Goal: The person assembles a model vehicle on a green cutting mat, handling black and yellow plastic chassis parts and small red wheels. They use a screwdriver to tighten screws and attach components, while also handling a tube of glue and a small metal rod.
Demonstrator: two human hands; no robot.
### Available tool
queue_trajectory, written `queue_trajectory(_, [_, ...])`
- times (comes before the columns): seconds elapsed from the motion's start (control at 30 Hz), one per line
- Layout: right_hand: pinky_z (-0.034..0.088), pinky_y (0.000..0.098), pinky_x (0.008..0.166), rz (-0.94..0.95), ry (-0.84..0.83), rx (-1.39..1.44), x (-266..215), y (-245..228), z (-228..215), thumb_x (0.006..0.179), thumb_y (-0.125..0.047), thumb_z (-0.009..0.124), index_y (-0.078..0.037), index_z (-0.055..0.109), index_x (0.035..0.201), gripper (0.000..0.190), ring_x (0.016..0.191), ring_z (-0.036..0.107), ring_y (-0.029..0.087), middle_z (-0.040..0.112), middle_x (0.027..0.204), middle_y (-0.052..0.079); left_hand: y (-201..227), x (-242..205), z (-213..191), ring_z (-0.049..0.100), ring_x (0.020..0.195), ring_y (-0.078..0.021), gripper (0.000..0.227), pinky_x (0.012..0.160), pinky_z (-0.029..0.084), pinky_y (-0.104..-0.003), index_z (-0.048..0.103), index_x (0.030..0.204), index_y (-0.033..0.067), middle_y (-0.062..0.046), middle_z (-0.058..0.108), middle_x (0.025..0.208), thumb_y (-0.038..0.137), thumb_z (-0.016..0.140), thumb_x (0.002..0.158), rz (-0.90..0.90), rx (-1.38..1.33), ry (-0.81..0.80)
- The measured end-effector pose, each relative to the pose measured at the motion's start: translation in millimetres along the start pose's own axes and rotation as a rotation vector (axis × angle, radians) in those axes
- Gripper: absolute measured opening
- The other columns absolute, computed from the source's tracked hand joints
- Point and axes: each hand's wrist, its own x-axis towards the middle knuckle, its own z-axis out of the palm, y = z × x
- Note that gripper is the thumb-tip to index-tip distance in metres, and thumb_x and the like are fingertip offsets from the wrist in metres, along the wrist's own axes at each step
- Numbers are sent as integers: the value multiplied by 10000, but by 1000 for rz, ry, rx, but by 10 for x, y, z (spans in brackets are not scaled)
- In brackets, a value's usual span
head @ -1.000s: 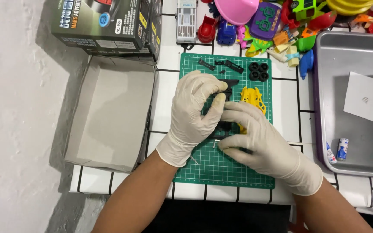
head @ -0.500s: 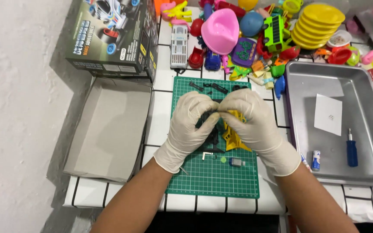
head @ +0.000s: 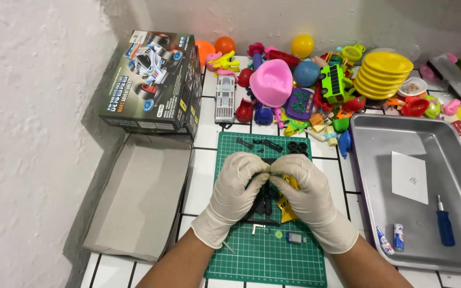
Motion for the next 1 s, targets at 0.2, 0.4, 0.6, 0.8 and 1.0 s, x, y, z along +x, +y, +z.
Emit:
queue_trajectory(0.2, [560, 409, 858, 20, -13, -150, -18, 71, -91, 795, -1, 837, -65, 789, 971, 193, 942, 688, 292, 738, 958, 88, 3, -4, -17, 643, 979, -256, 33, 935, 525, -394, 714, 955, 121, -7, 670, 936, 95, 728, 940, -54, 15, 9])
queue_trajectory(0.4, [548, 400, 859, 64, -13, -203, -60, 89, -64, 813, -20, 826, -90, 776, 896, 119, 935, 672, 273, 737, 915, 55, 62, 9, -42, 647, 961, -271, 51, 917, 534, -395, 719, 958, 108, -21, 664, 918, 65, 728, 932, -53, 1, -4])
queue_trajectory(0.6, [548, 391, 846, 64, 12, -196, -77, 71, -22, 826, -5, 812, -112, 757, 865, 127, 910, 659, 271, 723, 895, 47, 66, 23, -57, 648, 997, -273, 94, 933, 537, -407, 732, 1020, 103, -29, 683, 950, 84, 740, 928, -66, -14, -9])
queue_trajectory(0.8, [543, 391, 849, 61, 12, -191, -74, 36, -9, 822, 12, 814, -112, 756, 865, 143, 908, 656, 266, 727, 892, 48, 59, 20, -65, 651, 966, -267, 67, 916, 545, -396, 738, 1002, 99, -25, 689, 929, 83, 726, 938, -76, -27, 13])
queue_trajectory(1.0, [543, 411, 851, 105, 3, -206, -66, 33, -40, 808, -7, 823, -106, 766, 932, 168, 936, 658, 298, 723, 938, 80, 20, 12, -65, 644, 951, -261, 33, 918, 530, -396, 727, 977, 112, -11, 686, 909, 96, 711, 953, -78, -13, -32])
